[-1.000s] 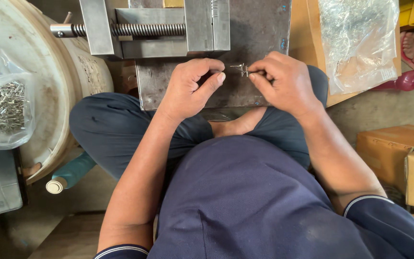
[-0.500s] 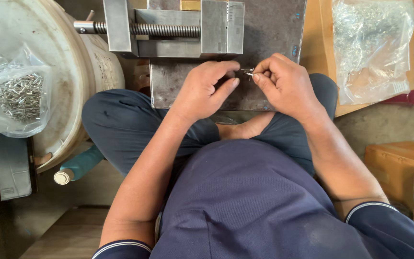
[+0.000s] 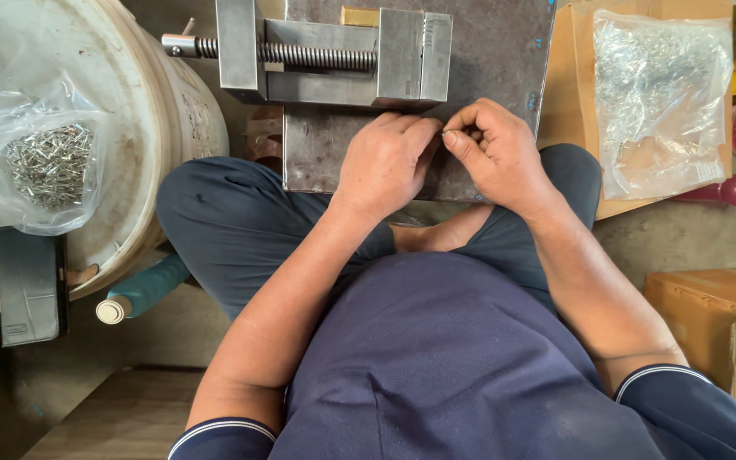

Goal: The person sits on the floor and uses a bench vise to bend small metal pins. They pick up pins from a plastic bag, insert them into the vise jaws, and tighten the screw to bend the pins before removing them and placing them on the metal surface.

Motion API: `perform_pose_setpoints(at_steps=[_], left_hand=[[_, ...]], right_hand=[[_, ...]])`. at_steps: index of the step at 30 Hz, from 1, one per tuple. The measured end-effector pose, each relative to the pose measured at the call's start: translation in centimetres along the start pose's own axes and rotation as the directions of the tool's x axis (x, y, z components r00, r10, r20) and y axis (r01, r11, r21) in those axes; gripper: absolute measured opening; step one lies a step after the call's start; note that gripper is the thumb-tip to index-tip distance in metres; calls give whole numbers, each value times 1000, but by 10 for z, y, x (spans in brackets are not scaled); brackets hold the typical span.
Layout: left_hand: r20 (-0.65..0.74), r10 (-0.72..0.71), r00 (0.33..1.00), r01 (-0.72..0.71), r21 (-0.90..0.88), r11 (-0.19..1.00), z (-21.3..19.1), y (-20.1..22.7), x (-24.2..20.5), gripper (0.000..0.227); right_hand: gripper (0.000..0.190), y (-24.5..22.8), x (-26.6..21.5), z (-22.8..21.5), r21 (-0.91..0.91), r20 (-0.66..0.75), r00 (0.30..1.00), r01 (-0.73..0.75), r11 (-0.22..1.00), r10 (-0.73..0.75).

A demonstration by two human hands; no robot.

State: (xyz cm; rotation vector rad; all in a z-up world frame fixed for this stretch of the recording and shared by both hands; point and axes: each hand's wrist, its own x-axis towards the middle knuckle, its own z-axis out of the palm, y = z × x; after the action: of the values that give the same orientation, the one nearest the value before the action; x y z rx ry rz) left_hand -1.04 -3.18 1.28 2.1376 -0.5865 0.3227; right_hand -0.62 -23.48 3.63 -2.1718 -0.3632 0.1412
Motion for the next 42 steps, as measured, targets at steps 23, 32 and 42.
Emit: perform_pose_setpoints(at_steps=[23, 32, 42], left_hand=[[-53, -136, 989, 122, -206, 971, -11, -1, -3, 22], [-23, -154, 988, 144, -240, 960, -16, -3, -1, 21], [-19, -155, 988, 146, -237, 961, -15, -3, -1, 21]], right_hand=[[7, -46, 57, -19, -183, -203, 924, 289, 940, -323], [6, -61, 72, -22, -227, -147, 933, 291, 930, -327], [8, -63, 71, -16, -315, -140, 928, 289, 904, -346]])
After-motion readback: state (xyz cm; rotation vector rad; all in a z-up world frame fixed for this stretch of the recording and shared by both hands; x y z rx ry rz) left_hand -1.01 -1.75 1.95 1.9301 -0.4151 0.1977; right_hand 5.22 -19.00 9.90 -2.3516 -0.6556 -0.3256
